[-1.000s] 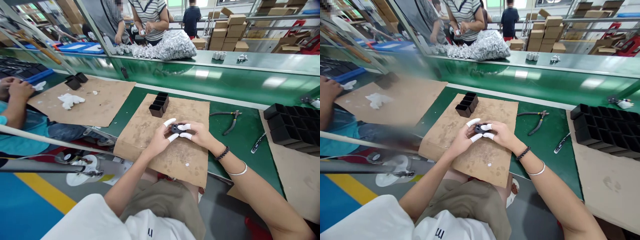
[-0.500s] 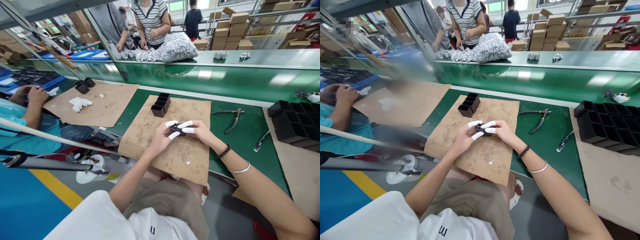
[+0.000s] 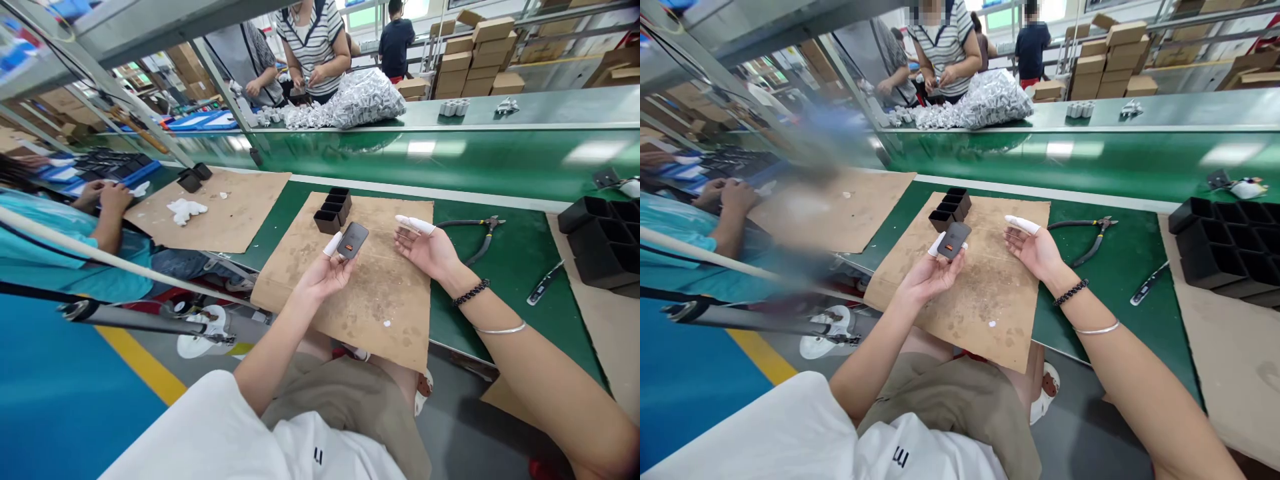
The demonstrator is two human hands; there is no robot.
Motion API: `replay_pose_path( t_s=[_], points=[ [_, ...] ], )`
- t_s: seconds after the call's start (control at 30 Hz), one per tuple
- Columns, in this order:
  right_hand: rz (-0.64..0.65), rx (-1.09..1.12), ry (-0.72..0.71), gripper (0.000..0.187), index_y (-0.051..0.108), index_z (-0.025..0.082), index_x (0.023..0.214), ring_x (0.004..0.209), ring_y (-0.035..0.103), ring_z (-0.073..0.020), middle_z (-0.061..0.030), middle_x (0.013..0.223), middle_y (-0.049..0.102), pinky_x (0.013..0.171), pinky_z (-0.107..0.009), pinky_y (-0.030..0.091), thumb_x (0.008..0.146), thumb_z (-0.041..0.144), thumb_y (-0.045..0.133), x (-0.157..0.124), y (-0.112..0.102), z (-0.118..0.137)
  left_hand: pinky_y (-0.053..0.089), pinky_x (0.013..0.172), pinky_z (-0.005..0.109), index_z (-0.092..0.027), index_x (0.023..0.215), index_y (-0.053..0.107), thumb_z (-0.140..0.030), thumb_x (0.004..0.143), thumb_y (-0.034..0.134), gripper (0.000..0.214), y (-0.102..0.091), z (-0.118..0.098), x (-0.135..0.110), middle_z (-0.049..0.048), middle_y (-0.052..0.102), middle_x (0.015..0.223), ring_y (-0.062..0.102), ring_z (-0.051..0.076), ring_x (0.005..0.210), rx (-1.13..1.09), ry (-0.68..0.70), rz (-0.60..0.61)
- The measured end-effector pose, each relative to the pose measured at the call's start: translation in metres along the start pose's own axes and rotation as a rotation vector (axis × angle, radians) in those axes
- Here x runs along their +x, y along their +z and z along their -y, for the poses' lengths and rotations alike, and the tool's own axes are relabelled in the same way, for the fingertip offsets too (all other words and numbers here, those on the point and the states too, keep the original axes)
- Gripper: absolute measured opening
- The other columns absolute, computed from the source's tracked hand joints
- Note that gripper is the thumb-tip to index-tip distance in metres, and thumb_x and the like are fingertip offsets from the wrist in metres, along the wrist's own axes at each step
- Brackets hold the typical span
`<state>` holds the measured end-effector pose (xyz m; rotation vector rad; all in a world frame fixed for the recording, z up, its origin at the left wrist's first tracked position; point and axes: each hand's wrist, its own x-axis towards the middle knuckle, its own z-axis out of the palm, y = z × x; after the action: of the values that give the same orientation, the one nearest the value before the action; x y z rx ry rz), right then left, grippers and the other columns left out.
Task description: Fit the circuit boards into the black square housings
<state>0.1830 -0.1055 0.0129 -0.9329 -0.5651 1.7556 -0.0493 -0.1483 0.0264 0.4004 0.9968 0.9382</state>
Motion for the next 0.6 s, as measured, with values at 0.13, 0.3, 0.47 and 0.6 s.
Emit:
replay_pose_path(
  t_s=[0.13,0.3,0.47,0.6],
  points=[
    [0.123,-0.12,-0.065,0.025,0.076,0.025,0.099,0.09,0.07,-0.0235,-0.0058,0.091,0.075,0.084,-0.039,0.058,0.078,0.031,0.063,0.002,-0.005,-0.004,0.057,0.109,0.029,-0.019,0.094,0.072,-0.052,0.09,0.067,0.034,-0.003,0.002,-0.003,0.0097,0.074,0.109,0.065,0.022,0.126,0.192,0.111,0.093],
    [0.241,-0.18,-0.103,0.034,0.075,0.025,0.111,0.087,0.07,-0.0211,-0.0056,0.094,0.075,0.081,-0.036,0.057,0.08,0.035,0.066,-0.005,-0.002,-0.008,0.059,0.105,0.038,-0.02,0.101,0.071,-0.055,0.09,0.063,0.038,0.0,0.004,-0.002,0.0101,0.073,0.114,0.066,0.026,0.123,0.238,0.144,0.131],
    [0.447,-0.287,-0.142,0.045,0.075,0.026,0.117,0.09,0.069,-0.0195,-0.0037,0.102,0.076,0.082,-0.035,0.056,0.074,0.038,0.08,-0.017,0.014,-0.019,0.061,0.089,0.04,-0.021,0.114,0.064,-0.039,0.069,0.086,0.054,0.009,0.006,0.003,0.0079,0.074,0.109,0.072,0.028,0.104,0.433,0.246,0.121],
    [0.456,-0.479,-0.275,0.036,0.081,0.021,0.1,0.091,0.068,-0.0198,-0.004,0.098,0.077,0.089,-0.036,0.053,0.067,0.034,0.086,-0.018,0.016,-0.022,0.057,0.082,0.035,-0.023,0.125,0.057,-0.027,0.056,0.093,0.078,0.009,0.004,0.01,0.0018,0.074,0.095,0.072,0.021,0.091,0.596,0.307,0.12]
  ],
)
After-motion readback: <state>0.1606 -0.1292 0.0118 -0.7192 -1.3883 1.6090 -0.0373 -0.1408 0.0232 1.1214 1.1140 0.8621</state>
